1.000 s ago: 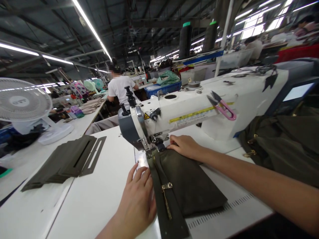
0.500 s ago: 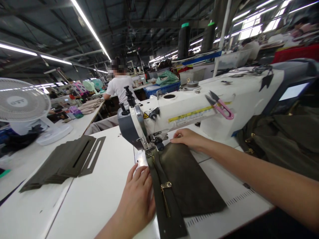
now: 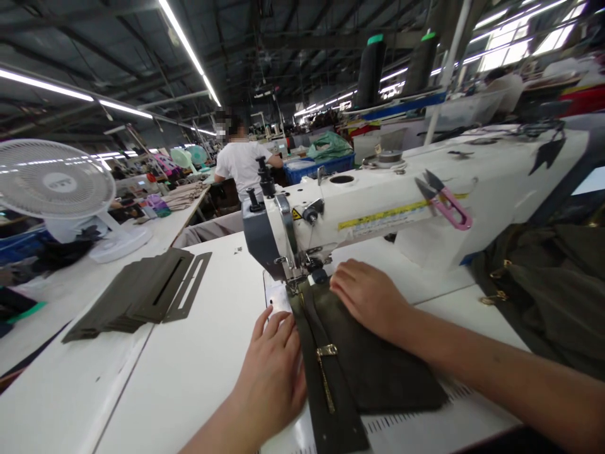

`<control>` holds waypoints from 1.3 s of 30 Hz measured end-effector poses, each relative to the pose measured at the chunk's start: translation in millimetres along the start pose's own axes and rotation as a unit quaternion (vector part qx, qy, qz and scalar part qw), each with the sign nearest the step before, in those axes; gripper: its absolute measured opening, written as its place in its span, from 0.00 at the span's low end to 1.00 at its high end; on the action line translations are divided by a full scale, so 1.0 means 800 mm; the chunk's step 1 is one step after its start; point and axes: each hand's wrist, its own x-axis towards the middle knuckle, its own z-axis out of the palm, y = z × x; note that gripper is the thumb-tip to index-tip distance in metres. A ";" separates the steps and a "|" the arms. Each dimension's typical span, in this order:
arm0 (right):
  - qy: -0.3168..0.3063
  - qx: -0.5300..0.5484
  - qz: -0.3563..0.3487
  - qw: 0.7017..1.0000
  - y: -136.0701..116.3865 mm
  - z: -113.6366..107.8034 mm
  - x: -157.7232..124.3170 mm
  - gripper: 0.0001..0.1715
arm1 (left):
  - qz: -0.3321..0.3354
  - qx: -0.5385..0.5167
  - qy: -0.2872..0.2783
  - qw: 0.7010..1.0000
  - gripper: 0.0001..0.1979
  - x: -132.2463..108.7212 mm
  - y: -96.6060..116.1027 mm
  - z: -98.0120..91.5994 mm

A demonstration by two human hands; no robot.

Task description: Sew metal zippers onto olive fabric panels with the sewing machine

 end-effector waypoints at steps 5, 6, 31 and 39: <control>-0.005 0.011 -0.112 0.994 -0.019 0.029 -0.022 0.17 | -0.004 0.003 -0.003 1.000 0.16 0.000 -0.001 0.003; -0.006 0.011 -0.108 0.994 -0.018 0.031 -0.024 0.17 | -0.005 0.001 -0.005 1.000 0.17 0.000 -0.002 0.003; -0.094 0.043 -0.188 0.977 -0.013 0.022 -0.024 0.25 | 0.065 -0.067 0.015 0.996 0.22 -0.002 -0.026 0.020; -0.085 0.045 -0.187 0.978 -0.009 0.025 -0.021 0.25 | 0.056 -0.050 0.007 0.997 0.20 0.007 -0.027 0.014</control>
